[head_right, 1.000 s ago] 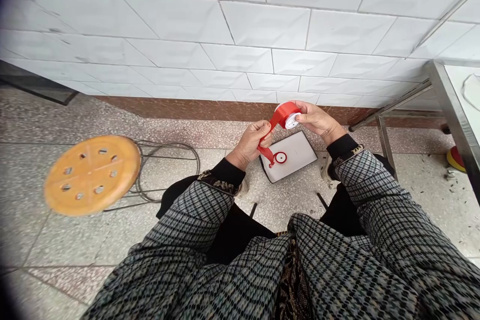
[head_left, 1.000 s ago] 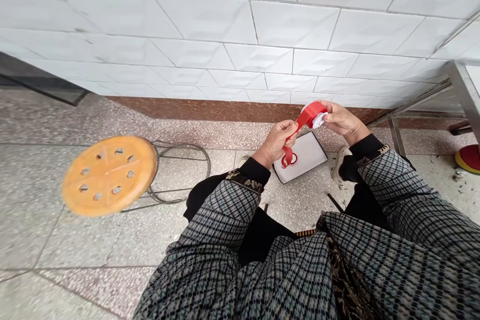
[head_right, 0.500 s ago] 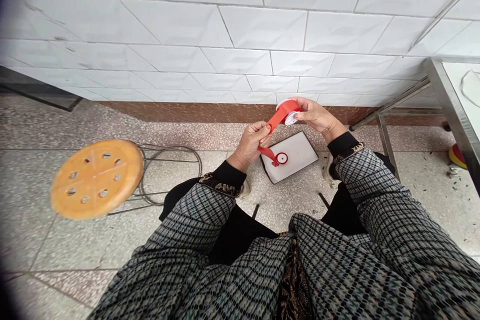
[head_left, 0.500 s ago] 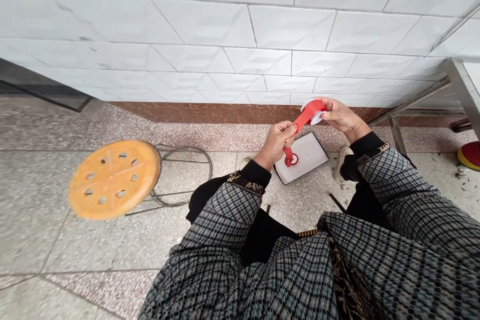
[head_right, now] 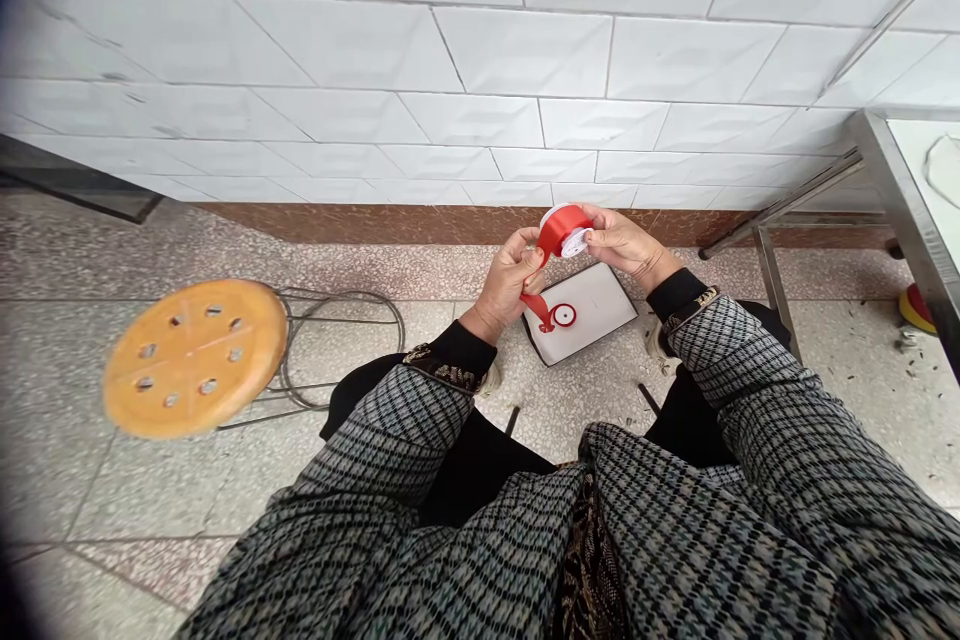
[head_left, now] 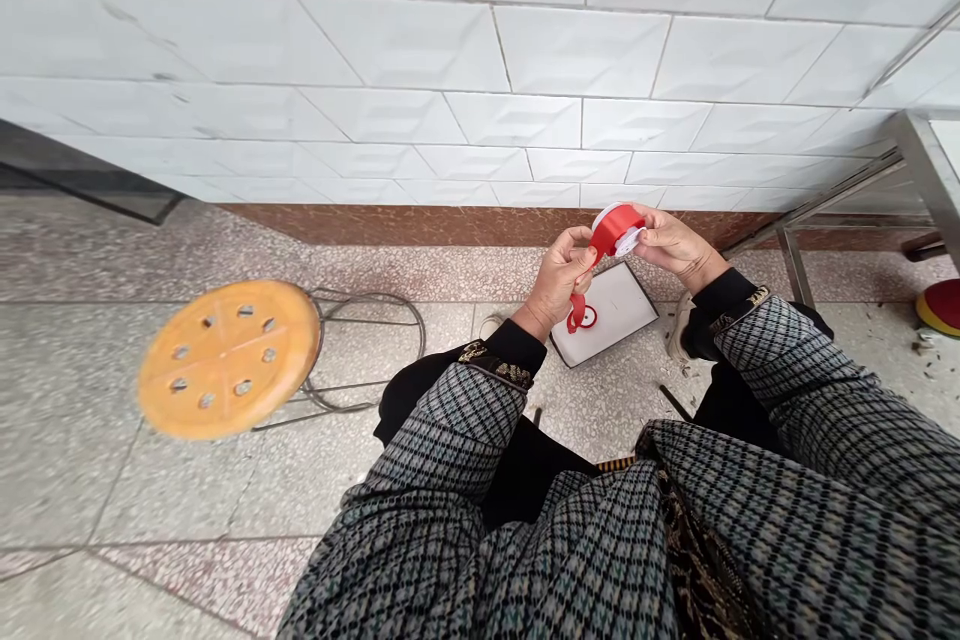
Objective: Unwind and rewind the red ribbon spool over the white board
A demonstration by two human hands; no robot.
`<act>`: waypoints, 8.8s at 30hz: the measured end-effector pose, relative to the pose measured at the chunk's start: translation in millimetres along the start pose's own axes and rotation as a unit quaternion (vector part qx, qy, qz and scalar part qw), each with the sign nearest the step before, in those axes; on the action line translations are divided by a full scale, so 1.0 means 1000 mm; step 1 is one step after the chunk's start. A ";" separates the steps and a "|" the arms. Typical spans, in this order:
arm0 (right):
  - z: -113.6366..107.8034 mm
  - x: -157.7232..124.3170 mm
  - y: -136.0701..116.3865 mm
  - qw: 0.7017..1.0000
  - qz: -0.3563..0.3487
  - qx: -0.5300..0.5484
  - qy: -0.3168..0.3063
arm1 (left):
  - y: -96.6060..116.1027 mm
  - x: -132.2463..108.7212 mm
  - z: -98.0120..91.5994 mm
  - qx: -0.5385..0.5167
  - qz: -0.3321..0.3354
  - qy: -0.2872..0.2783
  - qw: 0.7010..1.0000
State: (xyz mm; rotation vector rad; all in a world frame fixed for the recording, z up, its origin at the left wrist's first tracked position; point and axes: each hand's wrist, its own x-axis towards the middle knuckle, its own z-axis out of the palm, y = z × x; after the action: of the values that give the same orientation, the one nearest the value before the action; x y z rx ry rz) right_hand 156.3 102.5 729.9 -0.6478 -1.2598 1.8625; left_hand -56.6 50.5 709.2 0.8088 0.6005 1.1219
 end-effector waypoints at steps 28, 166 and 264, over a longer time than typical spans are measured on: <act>-0.012 0.003 -0.020 0.851 0.029 -0.519 -0.080 | 0.009 -0.001 -0.008 0.099 -0.166 0.015 0.981; 0.024 0.001 0.006 1.000 0.005 -0.020 0.023 | 0.010 -0.005 0.005 0.080 -0.039 0.013 0.996; -0.017 -0.007 -0.017 0.870 0.026 -0.491 -0.025 | 0.034 -0.002 -0.004 0.142 -0.158 0.020 0.977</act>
State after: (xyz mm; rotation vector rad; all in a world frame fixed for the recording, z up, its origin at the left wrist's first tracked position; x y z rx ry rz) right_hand 178.8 108.9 739.5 -1.1521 -2.2412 1.1598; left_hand -79.0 56.6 734.7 0.8987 0.9031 0.7714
